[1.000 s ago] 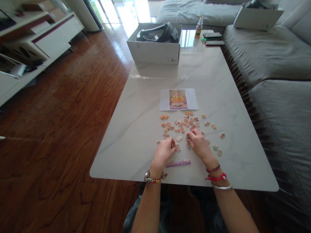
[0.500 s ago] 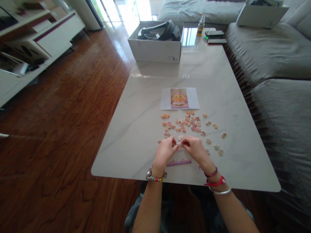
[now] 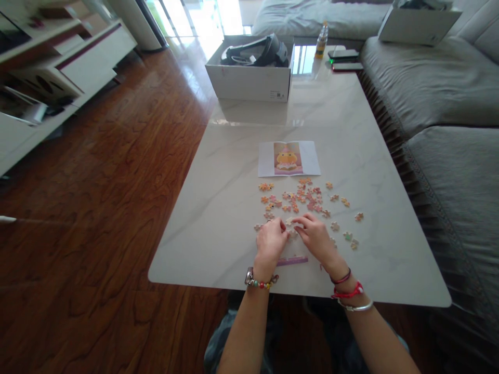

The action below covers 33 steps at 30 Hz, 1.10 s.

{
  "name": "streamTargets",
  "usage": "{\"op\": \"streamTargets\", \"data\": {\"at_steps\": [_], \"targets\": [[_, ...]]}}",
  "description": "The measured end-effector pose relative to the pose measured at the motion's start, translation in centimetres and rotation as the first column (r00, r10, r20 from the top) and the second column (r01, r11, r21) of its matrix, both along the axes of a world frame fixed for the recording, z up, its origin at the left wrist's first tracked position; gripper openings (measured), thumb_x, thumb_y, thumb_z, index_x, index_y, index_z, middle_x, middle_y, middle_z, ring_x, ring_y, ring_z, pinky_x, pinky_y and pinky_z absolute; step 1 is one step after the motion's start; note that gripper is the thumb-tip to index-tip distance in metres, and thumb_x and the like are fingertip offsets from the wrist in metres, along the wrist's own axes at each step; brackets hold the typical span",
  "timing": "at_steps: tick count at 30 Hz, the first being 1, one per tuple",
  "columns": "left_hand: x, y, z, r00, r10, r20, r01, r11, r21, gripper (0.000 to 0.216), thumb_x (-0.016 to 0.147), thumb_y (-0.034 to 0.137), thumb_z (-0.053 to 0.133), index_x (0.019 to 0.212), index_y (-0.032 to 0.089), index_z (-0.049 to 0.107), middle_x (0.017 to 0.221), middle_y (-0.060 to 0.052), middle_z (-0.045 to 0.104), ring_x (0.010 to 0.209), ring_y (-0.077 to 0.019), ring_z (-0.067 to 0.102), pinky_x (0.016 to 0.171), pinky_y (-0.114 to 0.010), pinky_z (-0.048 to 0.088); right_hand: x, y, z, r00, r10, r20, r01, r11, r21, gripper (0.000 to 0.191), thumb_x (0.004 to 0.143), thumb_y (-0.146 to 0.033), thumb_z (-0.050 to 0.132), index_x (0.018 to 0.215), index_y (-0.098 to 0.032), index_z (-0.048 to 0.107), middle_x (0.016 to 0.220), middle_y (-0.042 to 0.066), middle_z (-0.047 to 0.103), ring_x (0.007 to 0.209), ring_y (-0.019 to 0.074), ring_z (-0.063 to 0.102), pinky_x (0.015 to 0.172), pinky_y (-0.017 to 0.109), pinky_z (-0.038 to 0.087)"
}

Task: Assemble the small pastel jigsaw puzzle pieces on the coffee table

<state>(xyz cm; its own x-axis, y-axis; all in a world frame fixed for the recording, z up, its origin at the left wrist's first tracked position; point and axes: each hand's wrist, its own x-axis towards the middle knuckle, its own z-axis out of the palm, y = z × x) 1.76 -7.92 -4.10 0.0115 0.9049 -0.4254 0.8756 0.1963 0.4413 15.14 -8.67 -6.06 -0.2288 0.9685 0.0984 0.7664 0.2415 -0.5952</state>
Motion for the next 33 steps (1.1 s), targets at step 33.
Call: {"op": "streamTargets", "data": {"at_steps": [33], "targets": [[-1.0,-0.2,-0.7,0.971,-0.159,0.18,0.139,0.983,0.12,0.018,0.065,0.01,0.05,0.08,0.017,0.057,0.077,-0.002,0.059,0.074,-0.0124,0.052,0.067,-0.022,0.039,2.4,0.5,1.6,0.994,0.077,-0.08,-0.095,0.964,-0.247,0.021,0.071,-0.011,0.05,0.082,-0.018,0.068,0.076,0.003,0.069,0.064,0.012,0.06,0.061,0.022,0.045]]}}
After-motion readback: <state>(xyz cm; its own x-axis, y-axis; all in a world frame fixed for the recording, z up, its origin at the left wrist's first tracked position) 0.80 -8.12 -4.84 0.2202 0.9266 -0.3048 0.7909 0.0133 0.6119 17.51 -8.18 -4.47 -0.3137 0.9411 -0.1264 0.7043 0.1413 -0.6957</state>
